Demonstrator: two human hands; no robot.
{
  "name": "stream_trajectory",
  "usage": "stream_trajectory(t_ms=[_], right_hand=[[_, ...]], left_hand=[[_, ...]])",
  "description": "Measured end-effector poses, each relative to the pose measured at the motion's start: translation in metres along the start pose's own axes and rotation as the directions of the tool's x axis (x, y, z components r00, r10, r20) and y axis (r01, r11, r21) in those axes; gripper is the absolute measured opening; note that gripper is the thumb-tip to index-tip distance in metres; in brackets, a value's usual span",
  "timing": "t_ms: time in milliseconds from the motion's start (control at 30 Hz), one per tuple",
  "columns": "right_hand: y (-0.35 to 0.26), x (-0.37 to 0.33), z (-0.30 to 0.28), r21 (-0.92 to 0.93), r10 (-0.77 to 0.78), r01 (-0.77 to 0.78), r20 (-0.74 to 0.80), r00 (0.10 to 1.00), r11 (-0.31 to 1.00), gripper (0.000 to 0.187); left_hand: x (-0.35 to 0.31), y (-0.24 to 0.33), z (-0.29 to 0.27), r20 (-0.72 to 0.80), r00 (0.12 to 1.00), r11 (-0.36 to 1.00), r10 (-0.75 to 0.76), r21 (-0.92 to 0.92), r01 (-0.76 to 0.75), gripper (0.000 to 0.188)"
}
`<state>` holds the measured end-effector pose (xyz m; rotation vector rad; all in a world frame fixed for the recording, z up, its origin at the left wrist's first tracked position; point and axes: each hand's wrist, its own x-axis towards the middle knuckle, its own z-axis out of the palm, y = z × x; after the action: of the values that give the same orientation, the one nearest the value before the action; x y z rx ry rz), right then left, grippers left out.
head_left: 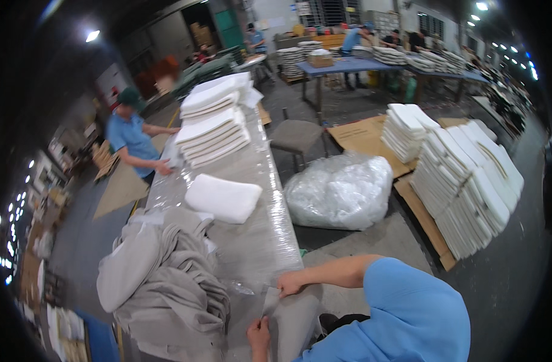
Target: The person inserts white foam inserts into gray fabric cushion covers at a worktable, then stacks the finished cushions on a nearby pallet. The person handles each cushion one at a time, aligning the foam and tucking it into the cover before placing it aside.
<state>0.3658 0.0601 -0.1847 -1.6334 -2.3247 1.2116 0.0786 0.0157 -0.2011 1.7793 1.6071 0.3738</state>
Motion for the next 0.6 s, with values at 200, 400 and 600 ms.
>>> stream_trajectory(t_ms=[200, 400, 600], right_hand=[[-0.016, 0.037, 0.003, -0.182, 0.152, -0.130, 0.113, 0.982, 0.975, 0.041], [-0.021, 0.074, 0.021, -0.287, 0.271, -0.232, 0.104, 0.957, 0.929, 0.036], [-0.017, 0.071, 0.035, -0.107, 0.293, -0.301, -0.082, 0.952, 0.948, 0.043]], left_hand=[[-0.011, -0.059, -0.065, 0.530, 0.781, 0.944, -0.330, 0.162, 0.289, 0.063], [-0.035, -0.075, -0.031, 0.060, 0.966, 0.932, -0.253, 0.283, 0.227, 0.052], [-0.045, -0.072, -0.024, -0.081, 0.957, 0.930, -0.280, 0.226, 0.291, 0.057]])
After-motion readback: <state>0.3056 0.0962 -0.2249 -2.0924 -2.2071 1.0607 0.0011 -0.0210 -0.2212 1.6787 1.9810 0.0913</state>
